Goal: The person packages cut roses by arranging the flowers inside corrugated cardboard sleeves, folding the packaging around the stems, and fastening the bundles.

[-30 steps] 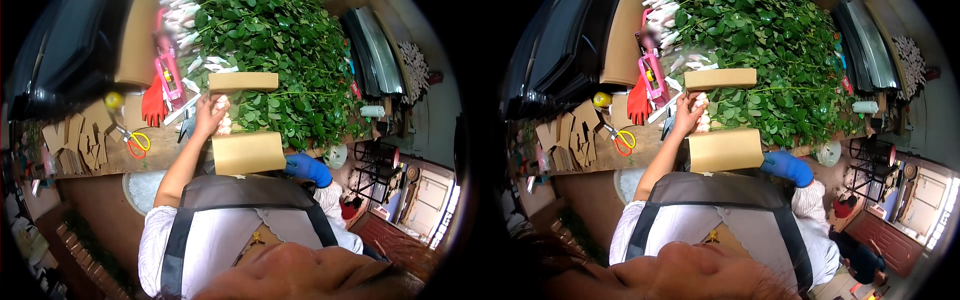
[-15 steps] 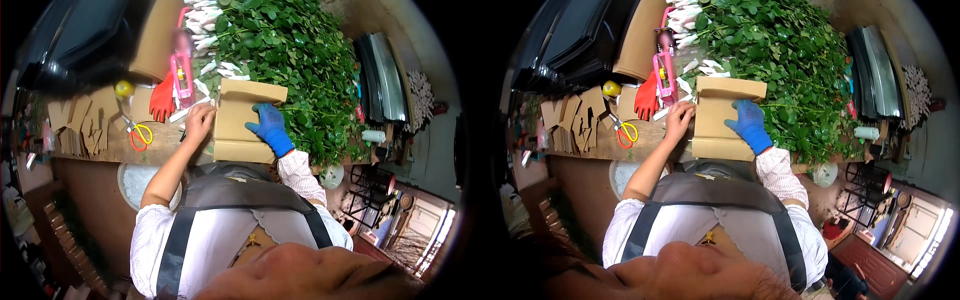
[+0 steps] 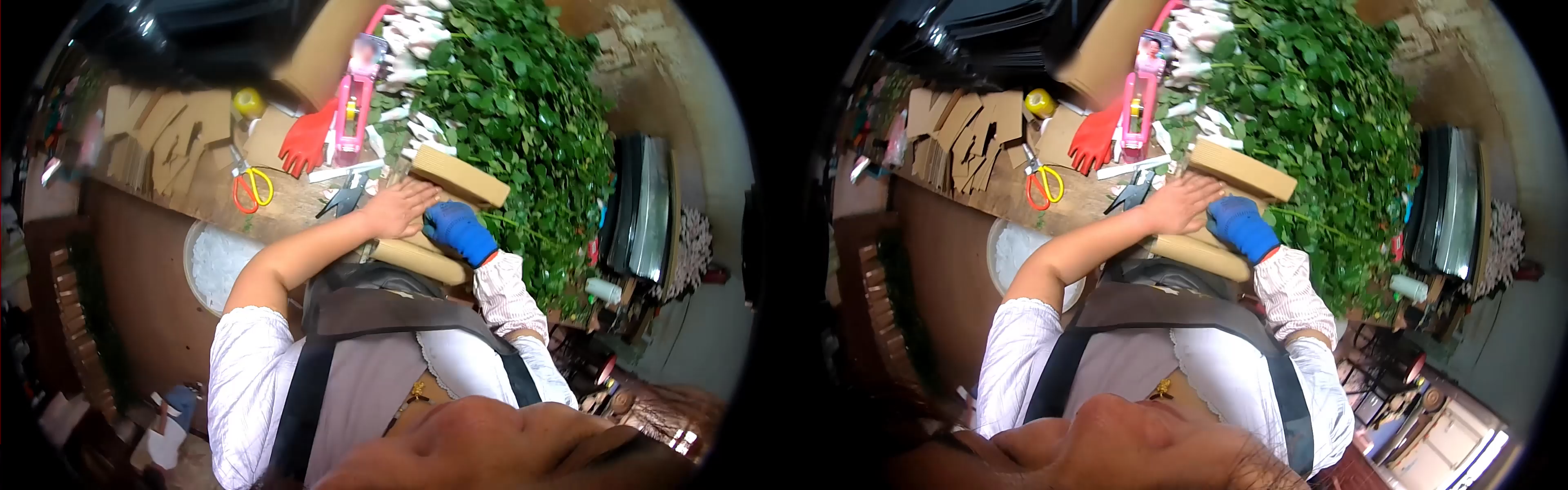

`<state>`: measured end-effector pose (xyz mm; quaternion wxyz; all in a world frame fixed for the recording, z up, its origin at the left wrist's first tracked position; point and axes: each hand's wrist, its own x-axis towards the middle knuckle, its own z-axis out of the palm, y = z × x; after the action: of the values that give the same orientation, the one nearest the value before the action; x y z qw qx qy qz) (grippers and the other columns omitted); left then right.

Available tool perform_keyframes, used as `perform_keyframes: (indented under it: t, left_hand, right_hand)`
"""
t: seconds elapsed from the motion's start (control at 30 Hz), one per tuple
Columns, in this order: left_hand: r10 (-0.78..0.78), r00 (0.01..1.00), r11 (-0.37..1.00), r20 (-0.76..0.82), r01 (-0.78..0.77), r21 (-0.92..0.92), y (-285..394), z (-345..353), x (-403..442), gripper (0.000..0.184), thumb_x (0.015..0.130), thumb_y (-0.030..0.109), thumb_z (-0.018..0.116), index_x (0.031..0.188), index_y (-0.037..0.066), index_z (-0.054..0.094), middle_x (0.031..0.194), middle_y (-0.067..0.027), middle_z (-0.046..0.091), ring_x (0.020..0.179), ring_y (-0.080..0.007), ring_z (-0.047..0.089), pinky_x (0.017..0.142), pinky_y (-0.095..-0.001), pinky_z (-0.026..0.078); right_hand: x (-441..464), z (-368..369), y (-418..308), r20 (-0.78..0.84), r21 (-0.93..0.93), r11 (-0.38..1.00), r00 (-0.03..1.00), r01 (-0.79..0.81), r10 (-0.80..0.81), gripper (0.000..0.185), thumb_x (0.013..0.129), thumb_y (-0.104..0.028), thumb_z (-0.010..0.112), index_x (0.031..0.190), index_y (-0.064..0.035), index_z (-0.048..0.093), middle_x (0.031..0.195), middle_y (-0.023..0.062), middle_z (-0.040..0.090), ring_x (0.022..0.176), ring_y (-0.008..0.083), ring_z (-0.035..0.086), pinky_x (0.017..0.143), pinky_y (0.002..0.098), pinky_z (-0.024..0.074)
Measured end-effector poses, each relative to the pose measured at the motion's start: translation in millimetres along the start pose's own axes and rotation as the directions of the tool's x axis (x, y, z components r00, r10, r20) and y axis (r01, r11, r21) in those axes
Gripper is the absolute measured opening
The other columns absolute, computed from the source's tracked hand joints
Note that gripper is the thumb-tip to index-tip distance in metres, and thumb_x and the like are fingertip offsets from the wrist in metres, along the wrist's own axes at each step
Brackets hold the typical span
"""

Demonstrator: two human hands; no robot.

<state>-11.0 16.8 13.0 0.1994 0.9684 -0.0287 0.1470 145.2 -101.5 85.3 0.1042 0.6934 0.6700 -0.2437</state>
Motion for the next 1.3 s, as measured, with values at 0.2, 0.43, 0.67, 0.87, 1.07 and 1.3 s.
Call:
perform_keyframes:
  t: [0.2,0.43,0.67,0.87,1.07,1.3]
  left_hand:
    - [-0.058,0.997,0.916,-0.047,0.034,-0.4,-15,67,0,0.062,0.092,0.037,0.059,0.144,0.007,0.043,0.142,-0.0152,0.047,0.133,-0.0279,0.043,0.114,-0.043,0.031]
    - [-0.124,0.991,0.784,-0.04,0.074,-0.616,-17,59,12,0.056,0.101,0.036,0.043,0.149,0.006,0.038,0.152,-0.0146,0.041,0.138,-0.0282,0.04,0.116,-0.0406,0.029]
    - [-0.179,0.983,0.862,-0.025,0.145,-0.485,-9,42,8,0.055,0.102,0.04,0.041,0.146,0.007,0.041,0.152,-0.0156,0.04,0.142,-0.0318,0.036,0.119,-0.0447,0.024]
    - [-0.107,0.994,0.793,-0.031,0.066,-0.606,-16,75,11,0.056,0.1,0.04,0.043,0.147,0.009,0.04,0.153,-0.0132,0.039,0.141,-0.0294,0.036,0.12,-0.0427,0.023]
    - [-0.048,0.998,0.974,0.043,0.056,-0.22,-11,27,-3,0.063,0.085,0.043,0.062,0.136,0.009,0.052,0.14,-0.0158,0.05,0.131,-0.0348,0.046,0.112,-0.0487,0.032]
    - [0.034,0.984,0.993,-0.175,-0.053,-0.106,-9,10,5,0.055,0.083,0.033,0.06,0.126,-0.001,0.06,0.133,-0.0234,0.054,0.13,-0.0411,0.044,0.111,-0.0482,0.031]
  right_hand:
    - [68,-79,-83,-0.358,0.201,0.866,0.857,0.458,-0.37,0.023,0.087,-0.033,0.067,0.096,-0.0123,0.07,0.093,0.0111,0.069,0.086,0.0325,0.067,0.076,0.042,0.054]
    - [266,-37,-169,-0.543,-0.014,0.831,0.693,0.557,-0.474,0.065,0.079,-0.04,0.072,0.13,-0.0041,0.053,0.118,0.0163,0.062,0.101,0.0344,0.062,0.086,0.0454,0.0493]
    - [304,-22,-187,-0.38,-0.075,0.961,0.883,0.268,-0.276,0.06,0.075,-0.041,0.076,0.123,-0.0113,0.058,0.097,0.0127,0.068,0.09,0.0311,0.066,0.079,0.0445,0.0495]
    - [241,-76,-161,-0.587,0.47,0.683,0.776,0.559,-0.232,0.032,0.085,-0.029,0.072,0.105,-0.0046,0.068,0.097,0.0148,0.071,0.09,0.0309,0.068,0.079,0.0423,0.0533]
    - [60,-112,-80,-0.407,0.851,0.437,0.892,0.291,0.199,0.024,0.093,-0.023,0.068,0.101,-0.0006,0.069,0.084,0.0032,0.065,0.077,0.01,0.058,0.073,0.0276,0.05]
    - [-33,5,4,-0.02,0.954,0.269,0.866,-0.133,0.5,0.027,0.094,-0.027,0.068,0.091,0.0003,0.066,0.077,0.0001,0.063,0.069,0.0086,0.058,0.066,0.0271,0.0517]
